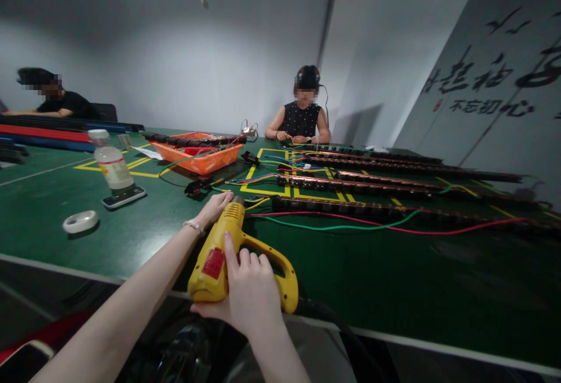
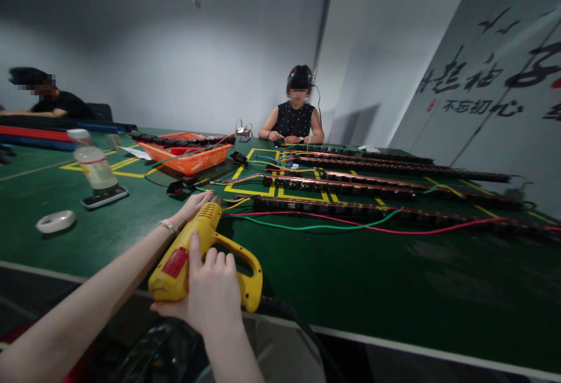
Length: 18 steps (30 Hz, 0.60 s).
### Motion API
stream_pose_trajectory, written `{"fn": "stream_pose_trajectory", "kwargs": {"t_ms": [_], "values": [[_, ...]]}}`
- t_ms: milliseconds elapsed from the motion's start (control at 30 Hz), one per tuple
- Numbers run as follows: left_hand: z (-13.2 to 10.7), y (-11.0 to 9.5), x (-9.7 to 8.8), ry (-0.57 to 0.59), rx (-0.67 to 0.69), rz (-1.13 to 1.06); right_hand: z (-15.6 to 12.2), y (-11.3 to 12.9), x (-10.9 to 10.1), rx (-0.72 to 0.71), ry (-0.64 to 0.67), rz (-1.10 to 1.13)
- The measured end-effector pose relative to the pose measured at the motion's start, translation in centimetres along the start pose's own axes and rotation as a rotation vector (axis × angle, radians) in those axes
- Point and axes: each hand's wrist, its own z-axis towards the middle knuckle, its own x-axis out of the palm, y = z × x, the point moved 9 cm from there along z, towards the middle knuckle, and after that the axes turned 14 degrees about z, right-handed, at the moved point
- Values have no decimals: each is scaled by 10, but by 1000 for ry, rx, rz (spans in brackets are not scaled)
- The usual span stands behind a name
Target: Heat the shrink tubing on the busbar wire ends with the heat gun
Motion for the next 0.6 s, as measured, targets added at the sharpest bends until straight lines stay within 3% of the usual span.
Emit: {"fn": "stream_pose_trajectory", "kwargs": {"t_ms": [300, 600], "values": [[4, 12, 7, -4, 8, 55, -1, -18, -14, -63, 22, 1], [1, 8, 6, 11, 14, 86, -13, -52, -33, -12, 4, -61]]}}
